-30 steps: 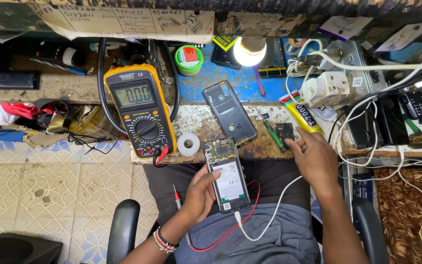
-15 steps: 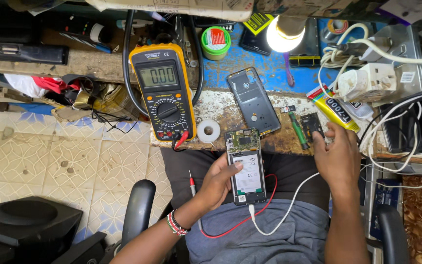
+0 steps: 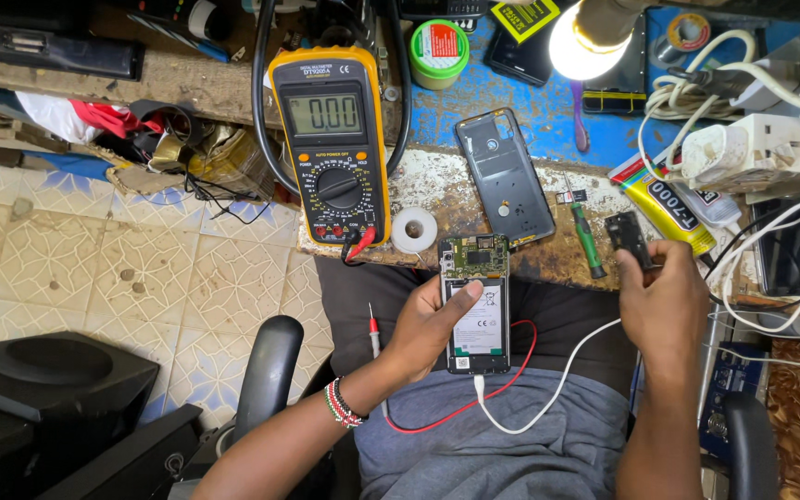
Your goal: The person solders a wire to a component using a soldering iron and solder wire, then reassembles a disassembled smartphone by connecting the battery and placing the back cover. They test the phone by pressing buttons and connecting a charging cable.
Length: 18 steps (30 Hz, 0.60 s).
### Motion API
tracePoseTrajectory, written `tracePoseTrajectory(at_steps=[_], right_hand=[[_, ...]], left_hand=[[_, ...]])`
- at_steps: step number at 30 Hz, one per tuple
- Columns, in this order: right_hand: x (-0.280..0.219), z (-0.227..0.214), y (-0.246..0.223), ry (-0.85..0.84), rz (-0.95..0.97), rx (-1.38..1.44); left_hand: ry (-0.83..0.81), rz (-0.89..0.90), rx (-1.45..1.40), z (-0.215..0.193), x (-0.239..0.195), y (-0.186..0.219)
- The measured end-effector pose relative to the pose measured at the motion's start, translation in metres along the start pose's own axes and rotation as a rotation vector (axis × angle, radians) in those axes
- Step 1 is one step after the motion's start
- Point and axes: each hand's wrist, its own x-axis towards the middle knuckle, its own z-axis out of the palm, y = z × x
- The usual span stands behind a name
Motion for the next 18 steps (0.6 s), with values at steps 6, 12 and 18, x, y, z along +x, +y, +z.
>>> tracePoseTrajectory(at_steps=[6, 12, 18], right_hand=[[-0.017, -0.039, -0.046, 0.010, 0.069, 0.317], [-0.034, -0.016, -0.030, -0.143, -0.014, 1.014], [-0.047, 0.004, -0.040, -0.373, -0.071, 1.174]], left_hand=[[0.050, -0.016, -0.032, -0.001, 0.001, -0.001], [0.099, -0.001, 0.064, 0.001, 0.000, 0.003], [0.115, -0.025, 0.017, 0.006, -0.003, 0.012]])
